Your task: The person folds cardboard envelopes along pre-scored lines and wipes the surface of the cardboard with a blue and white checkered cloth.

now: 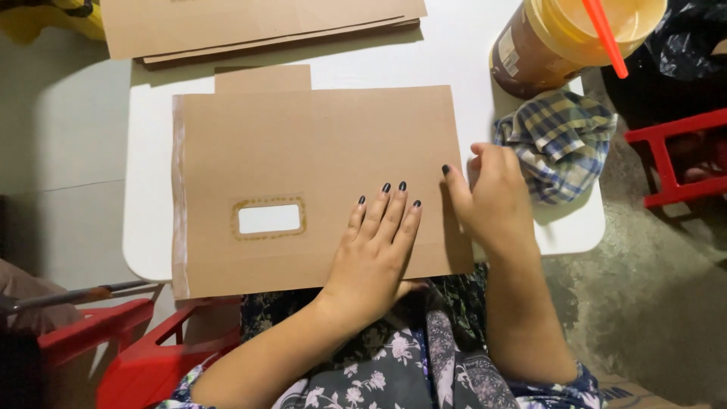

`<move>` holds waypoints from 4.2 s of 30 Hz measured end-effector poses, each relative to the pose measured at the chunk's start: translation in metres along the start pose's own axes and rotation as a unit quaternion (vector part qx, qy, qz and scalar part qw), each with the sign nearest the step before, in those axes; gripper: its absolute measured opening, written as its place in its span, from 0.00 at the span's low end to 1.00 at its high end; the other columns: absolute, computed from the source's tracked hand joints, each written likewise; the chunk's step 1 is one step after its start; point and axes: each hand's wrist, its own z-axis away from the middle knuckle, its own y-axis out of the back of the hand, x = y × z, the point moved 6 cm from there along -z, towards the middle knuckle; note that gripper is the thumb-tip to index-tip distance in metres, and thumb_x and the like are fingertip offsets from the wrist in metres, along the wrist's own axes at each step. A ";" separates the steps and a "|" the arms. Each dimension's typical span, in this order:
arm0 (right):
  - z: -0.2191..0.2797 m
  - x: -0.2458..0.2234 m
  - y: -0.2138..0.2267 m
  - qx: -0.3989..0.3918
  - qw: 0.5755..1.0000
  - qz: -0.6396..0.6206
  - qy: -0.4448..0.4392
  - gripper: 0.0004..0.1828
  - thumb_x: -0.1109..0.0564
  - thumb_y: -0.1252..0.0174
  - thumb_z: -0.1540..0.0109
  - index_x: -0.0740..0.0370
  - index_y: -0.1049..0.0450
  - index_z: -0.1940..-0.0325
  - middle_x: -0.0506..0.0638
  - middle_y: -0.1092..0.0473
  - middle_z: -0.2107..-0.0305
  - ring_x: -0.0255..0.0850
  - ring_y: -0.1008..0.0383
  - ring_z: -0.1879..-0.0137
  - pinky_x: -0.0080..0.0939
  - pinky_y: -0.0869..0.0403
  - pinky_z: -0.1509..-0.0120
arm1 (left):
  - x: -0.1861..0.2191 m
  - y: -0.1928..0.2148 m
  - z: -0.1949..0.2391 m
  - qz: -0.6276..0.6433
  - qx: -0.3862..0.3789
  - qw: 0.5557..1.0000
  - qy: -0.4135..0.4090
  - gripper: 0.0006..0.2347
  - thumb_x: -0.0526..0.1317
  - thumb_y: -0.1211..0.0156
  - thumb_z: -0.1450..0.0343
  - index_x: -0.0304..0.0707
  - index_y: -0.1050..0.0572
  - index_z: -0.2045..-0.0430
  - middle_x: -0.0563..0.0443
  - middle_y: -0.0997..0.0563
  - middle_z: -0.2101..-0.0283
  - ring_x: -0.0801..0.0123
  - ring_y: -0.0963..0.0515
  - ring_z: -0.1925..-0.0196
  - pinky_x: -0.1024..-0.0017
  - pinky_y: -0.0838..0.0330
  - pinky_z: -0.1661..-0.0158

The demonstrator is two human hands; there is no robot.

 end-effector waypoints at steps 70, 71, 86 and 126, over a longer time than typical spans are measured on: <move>0.048 -0.010 0.022 -0.054 0.997 -0.034 -0.043 0.22 0.49 0.32 0.41 0.61 0.24 0.47 0.52 0.29 0.75 0.55 0.25 0.64 0.53 0.28 0.56 | -0.047 -0.024 -0.153 -0.064 0.186 0.931 -0.308 0.16 0.39 0.47 0.37 0.47 0.24 0.55 0.54 0.23 0.49 0.60 0.30 0.34 0.49 0.42 0.34; 0.049 -0.016 0.027 -0.071 0.995 -0.054 -0.040 0.26 0.48 0.30 0.43 0.64 0.24 0.46 0.53 0.28 0.75 0.57 0.26 0.62 0.54 0.29 0.53 | -0.046 -0.021 -0.149 -0.055 0.230 0.920 -0.312 0.15 0.40 0.45 0.39 0.47 0.24 0.59 0.54 0.23 0.55 0.60 0.27 0.38 0.53 0.35 0.38; 0.069 -0.028 0.021 0.046 0.999 0.022 0.006 0.18 0.61 0.42 0.33 0.58 0.39 0.75 0.47 0.44 0.80 0.44 0.46 0.69 0.46 0.51 0.54 | -0.054 0.024 -0.149 -0.039 0.257 0.941 -0.219 0.04 0.36 0.47 0.31 0.40 0.24 0.69 0.48 0.20 0.54 0.51 0.21 0.52 0.59 0.29 0.59; 0.035 -0.012 0.012 -0.167 0.981 -0.095 0.006 0.30 0.42 0.55 0.29 0.63 0.34 0.30 0.59 0.42 0.33 0.56 0.49 0.31 0.56 0.55 0.30 | -0.003 -0.011 -0.045 -0.015 0.031 0.998 0.056 0.25 0.47 0.59 0.23 0.40 0.39 0.29 0.41 0.42 0.25 0.46 0.49 0.22 0.38 0.61 0.31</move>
